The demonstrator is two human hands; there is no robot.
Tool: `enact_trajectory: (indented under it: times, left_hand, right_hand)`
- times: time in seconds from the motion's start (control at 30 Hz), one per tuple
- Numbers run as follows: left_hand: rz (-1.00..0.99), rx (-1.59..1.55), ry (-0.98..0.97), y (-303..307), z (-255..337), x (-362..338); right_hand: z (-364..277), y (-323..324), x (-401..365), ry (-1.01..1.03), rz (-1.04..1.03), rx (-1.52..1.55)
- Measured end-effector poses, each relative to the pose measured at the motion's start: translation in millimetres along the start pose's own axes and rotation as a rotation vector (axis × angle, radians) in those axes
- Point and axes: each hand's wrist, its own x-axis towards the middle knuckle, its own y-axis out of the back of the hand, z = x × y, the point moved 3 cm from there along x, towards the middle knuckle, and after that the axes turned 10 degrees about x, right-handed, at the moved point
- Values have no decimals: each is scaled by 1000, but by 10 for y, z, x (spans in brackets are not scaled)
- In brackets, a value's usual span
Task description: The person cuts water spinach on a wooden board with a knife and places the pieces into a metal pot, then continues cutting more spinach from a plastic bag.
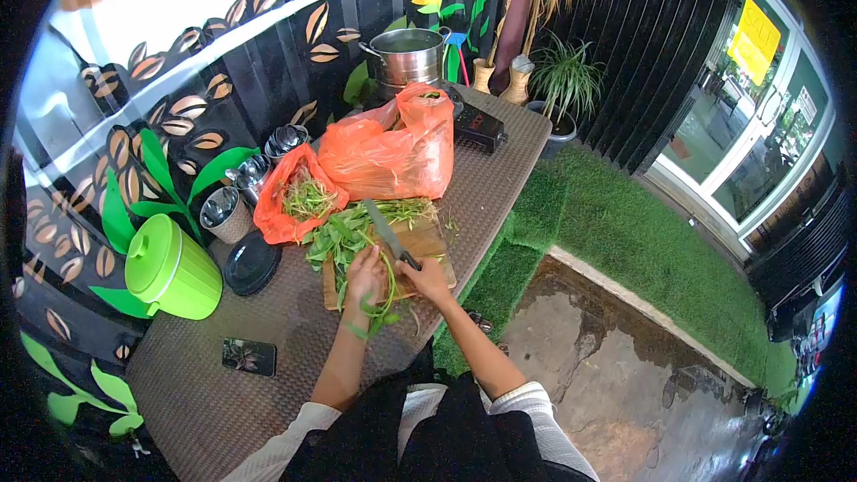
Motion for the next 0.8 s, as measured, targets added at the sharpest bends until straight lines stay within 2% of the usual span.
enact_trajectory:
  times: [0.07,0.1,0.17,0.3,0.37,0.4,0.47,0.5,0.6,0.73,0.8]
  left_hand:
    - [0,44,-71,49,-50,121]
    - [-2,89,-142,17,-6,123]
    - [-2,61,-140,-31,22,94]
    - [-65,43,-136,-107,79,73]
    - [-67,106,-144,-160,112,41]
    - [-70,168,-150,-204,152,0]
    - [-96,274,-125,-291,264,-108]
    - [-123,377,-100,-314,274,-126]
    - [-165,429,-187,-382,274,-135]
    - [-181,391,-228,-478,384,-154]
    - [-53,386,-220,-473,463,-184]
  right_hand:
    - [-132,7,-47,216,3,-253]
    - [-155,5,-66,216,3,-255]
    - [-142,2,-91,15,-21,-17]
    - [-139,-37,-155,20,-102,77]
    - [-129,-20,-119,142,-49,160]
    - [-126,-20,-109,142,-49,162]
    - [-178,9,-86,270,49,67]
    - [-212,5,-97,254,56,51]
    - [-303,-8,-155,343,152,-96]
    - [-357,-37,-232,405,162,-151]
    - [-370,-46,-326,289,126,149]
